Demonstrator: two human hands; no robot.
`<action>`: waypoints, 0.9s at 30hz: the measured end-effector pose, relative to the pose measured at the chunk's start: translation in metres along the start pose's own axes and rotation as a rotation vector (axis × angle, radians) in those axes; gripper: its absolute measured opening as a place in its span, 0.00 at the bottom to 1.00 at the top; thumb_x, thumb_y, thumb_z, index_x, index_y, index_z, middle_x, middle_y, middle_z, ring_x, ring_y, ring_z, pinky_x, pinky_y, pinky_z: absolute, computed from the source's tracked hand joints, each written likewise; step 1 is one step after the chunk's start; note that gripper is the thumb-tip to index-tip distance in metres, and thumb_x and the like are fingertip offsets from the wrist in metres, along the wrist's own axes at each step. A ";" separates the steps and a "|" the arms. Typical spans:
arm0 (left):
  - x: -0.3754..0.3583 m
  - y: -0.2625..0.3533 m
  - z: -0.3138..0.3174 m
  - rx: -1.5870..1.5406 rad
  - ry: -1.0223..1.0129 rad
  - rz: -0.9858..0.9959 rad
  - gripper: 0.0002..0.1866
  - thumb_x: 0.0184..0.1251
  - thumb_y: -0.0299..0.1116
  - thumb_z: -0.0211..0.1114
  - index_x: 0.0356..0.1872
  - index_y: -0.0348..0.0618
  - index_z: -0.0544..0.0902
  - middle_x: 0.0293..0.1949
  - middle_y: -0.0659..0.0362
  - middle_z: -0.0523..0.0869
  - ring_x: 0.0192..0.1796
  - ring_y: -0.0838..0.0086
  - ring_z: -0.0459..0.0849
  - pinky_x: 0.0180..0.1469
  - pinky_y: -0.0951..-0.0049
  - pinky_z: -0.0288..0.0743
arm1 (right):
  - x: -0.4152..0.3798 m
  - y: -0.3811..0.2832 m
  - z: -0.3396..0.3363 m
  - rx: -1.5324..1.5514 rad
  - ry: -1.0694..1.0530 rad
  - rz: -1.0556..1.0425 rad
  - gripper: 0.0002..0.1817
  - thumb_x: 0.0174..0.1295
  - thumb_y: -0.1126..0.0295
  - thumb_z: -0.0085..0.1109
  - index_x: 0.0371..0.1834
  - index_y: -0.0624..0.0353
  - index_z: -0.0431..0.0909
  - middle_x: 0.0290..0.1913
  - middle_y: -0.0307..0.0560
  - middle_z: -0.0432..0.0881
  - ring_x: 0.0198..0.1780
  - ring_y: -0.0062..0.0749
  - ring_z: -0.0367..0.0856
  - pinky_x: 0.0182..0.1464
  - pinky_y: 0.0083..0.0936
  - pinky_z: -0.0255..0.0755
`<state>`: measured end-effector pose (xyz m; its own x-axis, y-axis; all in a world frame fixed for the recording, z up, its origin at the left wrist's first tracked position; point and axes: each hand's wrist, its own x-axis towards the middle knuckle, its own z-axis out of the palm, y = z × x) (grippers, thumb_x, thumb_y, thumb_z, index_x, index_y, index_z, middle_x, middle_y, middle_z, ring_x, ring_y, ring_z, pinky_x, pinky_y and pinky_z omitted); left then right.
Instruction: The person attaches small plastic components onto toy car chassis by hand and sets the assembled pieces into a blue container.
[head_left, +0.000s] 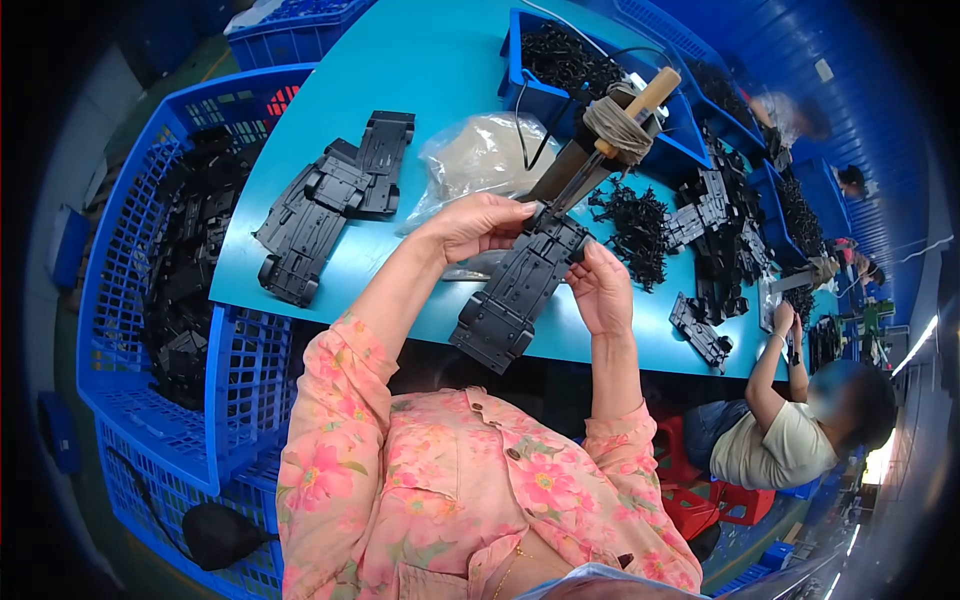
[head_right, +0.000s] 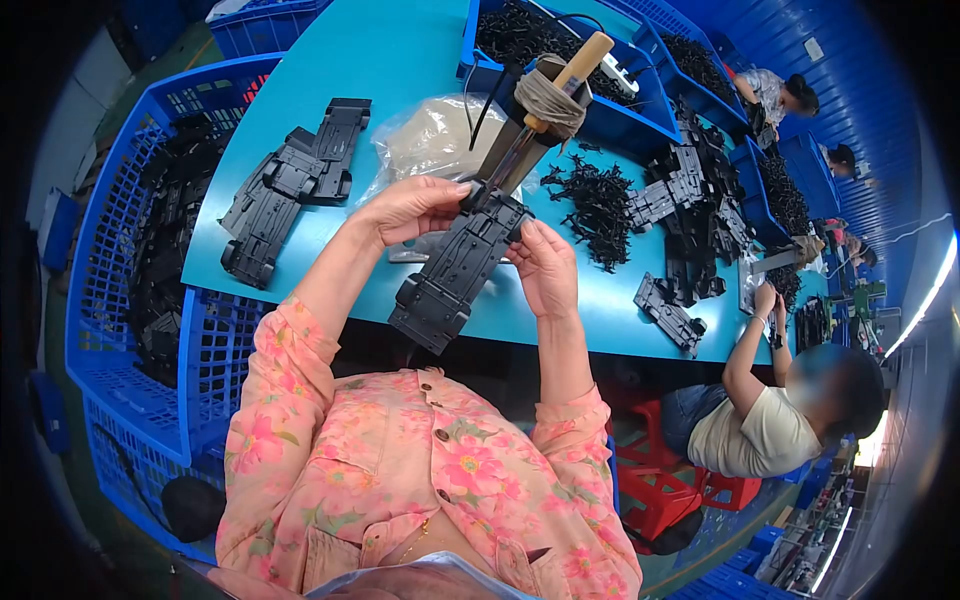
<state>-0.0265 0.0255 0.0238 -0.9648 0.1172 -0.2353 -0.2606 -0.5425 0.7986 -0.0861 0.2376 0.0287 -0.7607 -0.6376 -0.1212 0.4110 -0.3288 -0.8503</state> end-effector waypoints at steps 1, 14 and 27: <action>0.000 0.000 0.000 0.002 0.000 0.000 0.14 0.60 0.43 0.63 0.38 0.42 0.81 0.34 0.65 0.83 0.36 0.84 0.79 0.41 0.83 0.73 | 0.000 0.000 0.000 -0.002 -0.001 -0.001 0.11 0.63 0.66 0.53 0.40 0.62 0.76 0.34 0.40 0.80 0.33 0.20 0.75 0.40 0.18 0.71; 0.000 -0.001 -0.001 0.004 -0.011 -0.002 0.15 0.60 0.44 0.63 0.38 0.43 0.81 0.35 0.65 0.83 0.37 0.84 0.79 0.42 0.82 0.73 | 0.001 0.000 0.001 -0.005 0.019 0.004 0.11 0.62 0.66 0.54 0.41 0.63 0.76 0.33 0.40 0.80 0.33 0.20 0.76 0.40 0.18 0.71; 0.000 -0.001 -0.001 0.004 -0.016 -0.005 0.15 0.60 0.44 0.63 0.38 0.44 0.81 0.35 0.66 0.83 0.37 0.85 0.79 0.42 0.83 0.72 | 0.001 0.000 0.000 -0.006 -0.011 -0.007 0.10 0.62 0.66 0.54 0.39 0.62 0.76 0.33 0.40 0.80 0.33 0.20 0.77 0.40 0.18 0.71</action>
<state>-0.0263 0.0250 0.0227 -0.9639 0.1333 -0.2304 -0.2655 -0.5389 0.7994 -0.0865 0.2368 0.0284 -0.7580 -0.6430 -0.1096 0.4028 -0.3292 -0.8540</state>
